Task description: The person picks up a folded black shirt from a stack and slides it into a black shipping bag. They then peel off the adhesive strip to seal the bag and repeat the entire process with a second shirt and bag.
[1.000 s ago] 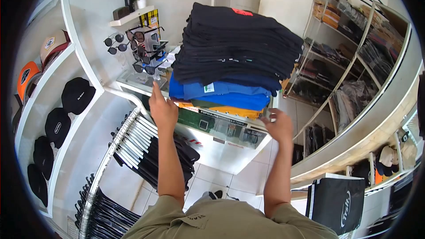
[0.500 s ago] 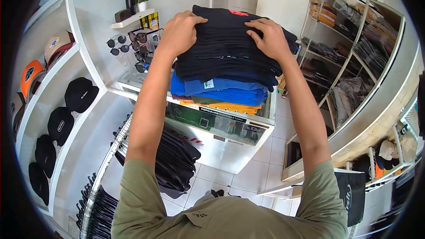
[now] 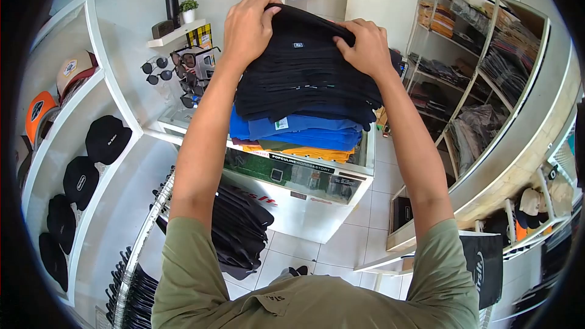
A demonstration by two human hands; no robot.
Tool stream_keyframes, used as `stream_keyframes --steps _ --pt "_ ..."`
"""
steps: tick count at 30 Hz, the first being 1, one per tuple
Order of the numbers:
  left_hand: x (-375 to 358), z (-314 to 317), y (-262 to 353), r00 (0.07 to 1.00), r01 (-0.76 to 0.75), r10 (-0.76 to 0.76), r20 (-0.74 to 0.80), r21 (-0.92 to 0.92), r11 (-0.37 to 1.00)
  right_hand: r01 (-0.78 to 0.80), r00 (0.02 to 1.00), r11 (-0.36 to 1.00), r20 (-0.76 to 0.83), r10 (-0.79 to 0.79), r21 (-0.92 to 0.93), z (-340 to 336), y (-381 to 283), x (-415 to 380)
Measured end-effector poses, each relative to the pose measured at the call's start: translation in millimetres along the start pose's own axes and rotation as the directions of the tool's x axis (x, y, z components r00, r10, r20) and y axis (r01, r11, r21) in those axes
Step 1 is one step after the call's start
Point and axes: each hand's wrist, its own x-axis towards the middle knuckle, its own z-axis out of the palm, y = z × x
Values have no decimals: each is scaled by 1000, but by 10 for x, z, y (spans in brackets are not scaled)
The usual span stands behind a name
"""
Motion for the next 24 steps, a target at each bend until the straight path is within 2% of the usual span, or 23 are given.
stream_keyframes --steps 2,4,5,7,8,9,11,12,14,15,17,18,19,20,21,23,24 --pt "-27 -53 6 999 -6 6 -39 22 1000 -4 1000 998 -16 3 -69 15 99 -23" --pt "-116 -134 -16 991 65 -70 -113 -51 997 -45 995 986 75 58 -158 -31 335 -124" --pt "-172 -193 -21 991 65 -70 -113 -52 997 -46 995 986 75 58 -159 -79 425 -170" --pt "-305 -350 6 986 166 -167 -19 -41 985 8 983 985 184 25 -172 -304 414 -236" --pt "-385 -408 22 988 150 -153 -37 -76 986 82 986 985 156 -58 -152 -431 357 -293" --pt "-470 -507 72 987 150 -153 -40 -74 986 85 986 985 154 -62 -151 -601 221 -355" --pt "-625 -726 188 983 145 -163 -85 -195 970 44 988 999 151 -39 -30 -908 -35 -482" --pt "-721 -786 197 983 143 -162 -88 -192 971 47 988 998 148 -42 -30 -982 -74 -543" --pt "-857 -851 184 967 253 -255 22 -253 934 -187 938 946 335 92 264 -1090 -87 -624" --pt "-841 -832 162 967 253 -255 26 -250 934 -190 937 945 335 94 267 -1120 -83 -567" --pt "-735 -734 77 916 391 -393 75 -377 839 -276 929 913 325 174 301 -1126 10 -344" --pt "-647 -632 0 927 356 -375 30 -393 848 -333 920 865 331 211 375 -1050 152 -215" --pt "-520 -510 -63 955 223 -281 -94 -393 892 -361 924 818 294 246 449 -939 263 -89" --pt "-426 -396 -148 940 275 -326 -98 -345 897 -401 914 783 269 305 476 -842 302 19" --pt "-362 -286 -237 923 327 -371 -105 -296 898 -502 865 628 323 385 595 -603 434 73" --pt "-354 -70 -436 879 473 -471 -73 21 881 -550 832 812 214 512 195 -70 745 51" --pt "-418 -8 -529 812 577 -583 39 97 811 -603 781 794 267 565 84 34 734 -9"
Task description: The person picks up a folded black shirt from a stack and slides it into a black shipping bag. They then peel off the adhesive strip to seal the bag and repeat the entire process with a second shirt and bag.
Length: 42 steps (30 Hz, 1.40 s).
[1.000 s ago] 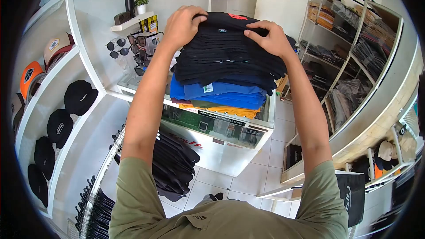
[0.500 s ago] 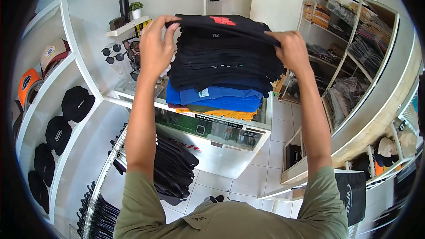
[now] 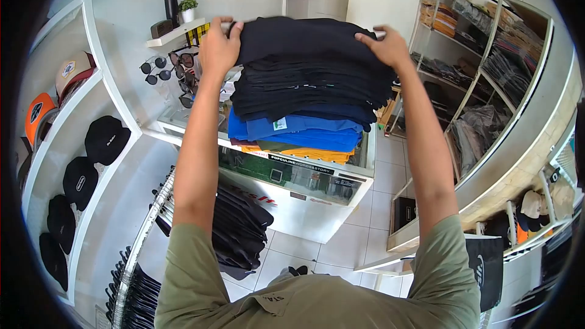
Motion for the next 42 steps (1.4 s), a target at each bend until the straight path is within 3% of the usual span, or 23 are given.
stream_keyframes --steps 1,2,3,4,6,7,9,10,11,13,15,17,19,21,23,25,29,31,34,37,39,41,42 --pt "-50 39 -99 1000 1 -1 -6 -1 1000 -73 996 993 35 77 -96 54 -48 -43" --pt "-132 69 -207 994 106 -105 -27 21 994 -141 987 981 53 149 -134 44 -66 -84" --pt "-205 57 -240 977 208 -206 -51 39 977 -133 989 982 45 140 -132 21 -89 -132" --pt "-304 -20 -189 978 200 -198 -59 33 979 -155 985 979 54 164 -135 -8 -98 -179" --pt "-510 -194 -34 901 427 -380 210 -273 862 -201 973 974 97 212 -109 -88 -115 -169" --pt "-531 -188 20 899 430 -381 218 -270 861 -208 971 972 100 219 -111 -82 -80 -146" --pt "-585 -164 78 850 525 -383 361 -640 561 -235 958 954 211 195 186 -51 -41 -102" --pt "-560 -96 25 865 488 -370 340 -743 458 -195 971 956 180 157 218 -42 -41 -86" --pt "-576 -77 1 861 492 -378 340 -742 455 -195 970 957 188 155 214 -44 -16 -109" --pt "-615 -91 53 880 397 -338 332 -906 143 -222 971 876 174 162 429 -218 -204 -359" --pt "-801 -155 203 842 347 -374 389 -921 -178 -241 970 830 149 191 503 -322 -309 -732" --pt "-1155 -157 604 742 371 -489 459 -888 -272 -262 965 553 194 178 791 -285 -208 -1073" --pt "-1465 30 679 815 335 -339 470 -859 -387 -205 974 442 136 183 873 -253 -144 -1521" --pt "-1712 166 679 808 345 -343 480 -856 -385 -231 968 343 182 171 910 -349 -84 -1978" --pt "-1935 213 711 834 382 -213 509 -812 -442 -298 943 238 247 224 924 -478 27 -2429" --pt "-2109 178 909 808 446 -183 561 -784 -432 -437 881 235 361 307 868 -639 252 -2866" --pt "-2423 275 1369 728 551 -74 681 -646 -527 -358 859 196 239 453 913 -998 357 -3550" --pt "-2559 373 1630 734 582 -29 679 -650 -489 -331 839 216 182 513 919 -1184 411 -3854" --pt "-2757 606 1935 653 661 63 754 -528 -533 -305 794 294 72 603 906 -1508 476 -4305" --pt "-2989 718 2421 544 746 191 817 -367 -555 -262 723 357 -63 688 897 -1795 479 -4758" --pt "-3144 811 2725 448 829 265 854 -286 -481 -222 663 397 -161 731 891 -1978 369 -5013" --pt "-3321 876 3038 364 885 384 848 -187 -426 -212 580 429 -240 778 878 -2109 300 -5332" --pt "-3439 948 3162 314 901 514 798 -80 -426 -244 543 443 -257 800 863 -2163 252 -5513"
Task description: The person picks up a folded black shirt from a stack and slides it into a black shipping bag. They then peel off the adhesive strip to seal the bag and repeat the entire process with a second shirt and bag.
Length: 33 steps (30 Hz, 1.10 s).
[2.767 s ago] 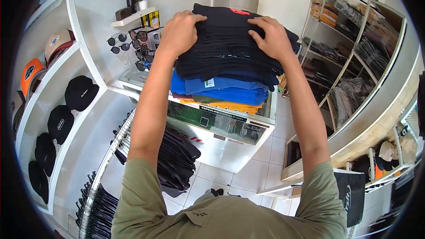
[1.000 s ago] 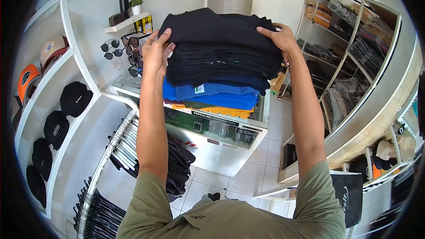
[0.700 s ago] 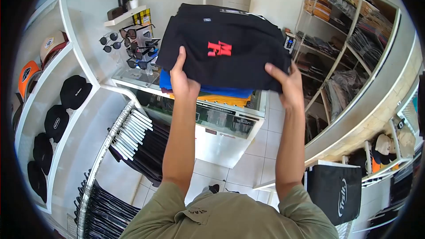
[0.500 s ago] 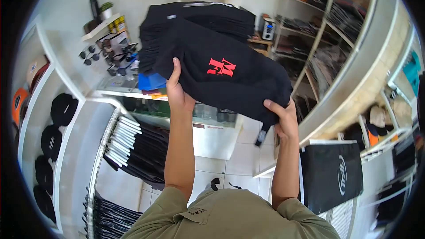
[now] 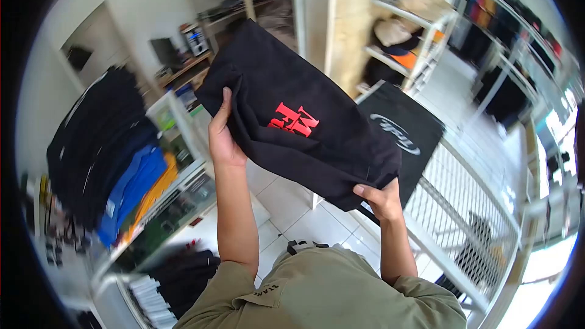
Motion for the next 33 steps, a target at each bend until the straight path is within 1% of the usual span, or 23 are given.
stream_keyframes --steps 1,2,3,5,6,9,10,12,13,15,16,17,18,19,20,21,24,25,27,29,31,32,33 --pt "79 35 -151 989 99 -92 116 -51 994 -6 999 999 -49 4 -35 -114 -26 -126" --pt "138 127 -314 978 194 -187 97 -72 978 24 993 993 -114 -37 -117 -189 -62 -246" --pt "179 206 -489 961 256 -244 131 -78 964 41 982 992 -178 -62 -124 -249 -101 -383" --pt "214 352 -875 901 418 -410 142 -27 908 122 943 946 -263 -205 -301 -320 -159 -672" --pt "207 441 -1082 883 454 -448 141 -13 891 137 916 943 -323 -237 -303 -303 -179 -836" --pt "46 680 -1602 764 616 -601 235 14 788 58 814 908 -507 -283 -414 -380 -167 -1329" --pt "-37 745 -1772 719 665 -645 259 16 747 40 775 905 -558 -296 -424 -383 -164 -1481" --pt "-244 888 -2089 562 799 -732 385 -23 601 57 672 871 -627 -394 -487 -375 -178 -1772" --pt "-363 981 -2259 519 826 -752 406 -13 563 47 634 868 -657 -408 -495 -371 -195 -1917" --pt "-655 1173 -2605 357 906 -837 415 66 418 -5 481 843 -740 -470 -538 -356 -216 -2191" --pt "-820 1276 -2765 279 931 -857 434 94 351 -5 441 842 -757 -483 -540 -371 -212 -2338" --pt "-987 1364 -2904 238 941 -863 446 113 318 -38 375 840 -787 -490 -541 -372 -208 -2493" --pt "-1163 1488 -3043 145 954 -882 449 172 244 -60 309 839 -809 -499 -541 -407 -207 -2646" --pt "-1339 1602 -3173 55 958 -894 446 230 174 -54 275 839 -816 -508 -541 -441 -201 -2782" --pt "-1515 1710 -3293 -1 940 -914 405 311 137 -56 222 841 -828 -515 -539 -483 -201 -2909" --pt "-1699 1780 -3446 -24 936 -909 416 328 126 -59 173 841 -835 -522 -538 -536 -203 -3025" --pt "-2204 1955 -3881 -110 921 -897 428 384 70 -51 97 842 -842 -531 -537 -734 -179 -3339" --pt "-2362 2037 -4018 -116 918 -890 440 391 74 -44 87 836 -835 -543 -547 -823 -225 -3453" --pt "-2619 2179 -4299 -180 897 -898 403 442 19 -5 39 843 -843 -537 -538 -1015 -330 -3609" --pt "-2816 2401 -4589 -179 879 -899 398 475 35 17 47 825 -824 -565 -565 -1275 -476 -3775" --pt "-2923 2697 -4852 -279 822 -884 375 569 -18 28 35 809 -809 -587 -587 -1544 -644 -3869" --pt "-2985 2880 -4959 -283 819 -881 379 574 -16 31 29 806 -806 -591 -591 -1686 -748 -3904" --pt "-3030 3093 -5017 -272 808 -863 426 588 35 14 24 806 -805 -592 -592 -1829 -862 -3916"
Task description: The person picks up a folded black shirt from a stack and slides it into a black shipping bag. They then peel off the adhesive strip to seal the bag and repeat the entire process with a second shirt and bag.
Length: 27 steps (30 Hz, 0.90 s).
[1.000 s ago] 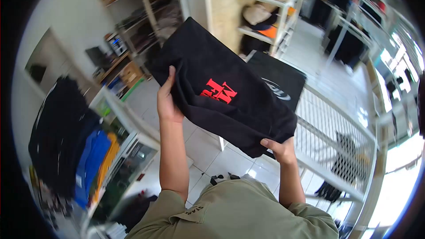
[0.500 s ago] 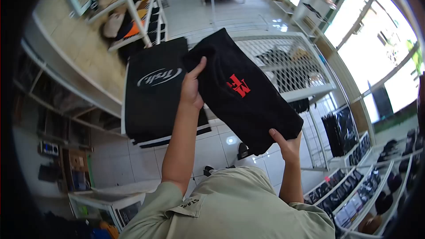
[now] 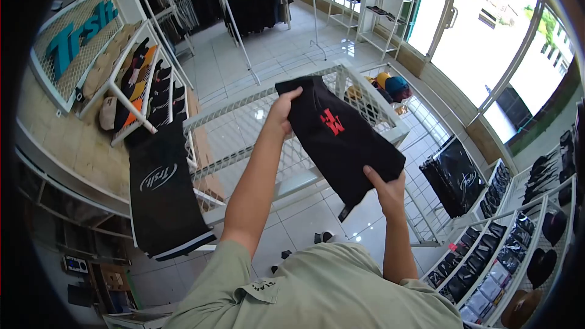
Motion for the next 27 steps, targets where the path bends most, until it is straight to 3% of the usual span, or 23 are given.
stream_keyframes --steps 2,3,4,5,6,7,8,9,10,11,14,18,20,22,24,25,26,27 --pt "296 140 179 992 -77 68 102 84 994 -3 1000 1000 -1 3 -16 -38 56 380" --pt "323 272 197 979 -186 201 -45 218 958 11 1000 1000 -7 -11 -19 -45 152 573" --pt "321 424 184 924 -263 342 -174 362 894 22 1000 999 -10 -22 -23 -27 163 719" --pt "285 536 57 846 -319 493 -203 548 773 -120 992 992 36 122 -37 -45 126 813" --pt "220 586 -132 750 -333 631 -196 712 618 -131 990 990 44 133 -42 -76 180 851" --pt "195 495 -340 648 -444 752 118 861 248 -154 988 988 19 154 -27 -97 261 915" --pt "83 508 -436 726 -498 616 307 852 162 -171 985 985 -4 171 -11 -115 316 982" --pt "-130 646 -646 722 -376 587 366 920 -111 -209 978 978 -4 209 4 -159 347 999" --pt "-258 747 -750 715 -410 507 481 876 -253 -217 976 976 6 217 -7 -199 362 1007" --pt "-369 848 -825 752 -440 402 522 852 -284 -257 966 966 7 257 23 -242 363 995" --pt "-435 943 -996 720 -496 277 636 751 -436 -265 964 963 -4 265 42 -289 298 982" --pt "-282 983 -976 744 -471 202 637 715 -517 -223 975 974 9 223 30 -400 482 1074" --pt "-246 983 -902 858 -410 50 511 741 -532 -188 982 979 1 189 -79 -455 523 1075" --pt "-281 956 -845 851 -399 94 516 754 -522 -219 975 973 -38 217 -65 -433 442 1051" --pt "-365 862 -756 839 -378 164 519 772 -512 -183 982 947 -88 165 -266 -405 329 972" --pt "-448 796 -727 793 -363 248 557 757 -543 -188 981 947 -90 170 -261 -402 383 945" --pt "-545 729 -687 794 -364 242 558 755 -545 10 981 815 -152 -121 -580 -408 472 931" --pt "-669 699 -605 830 -291 279 482 802 -522 141 907 536 -109 -408 -832 -389 521 924"
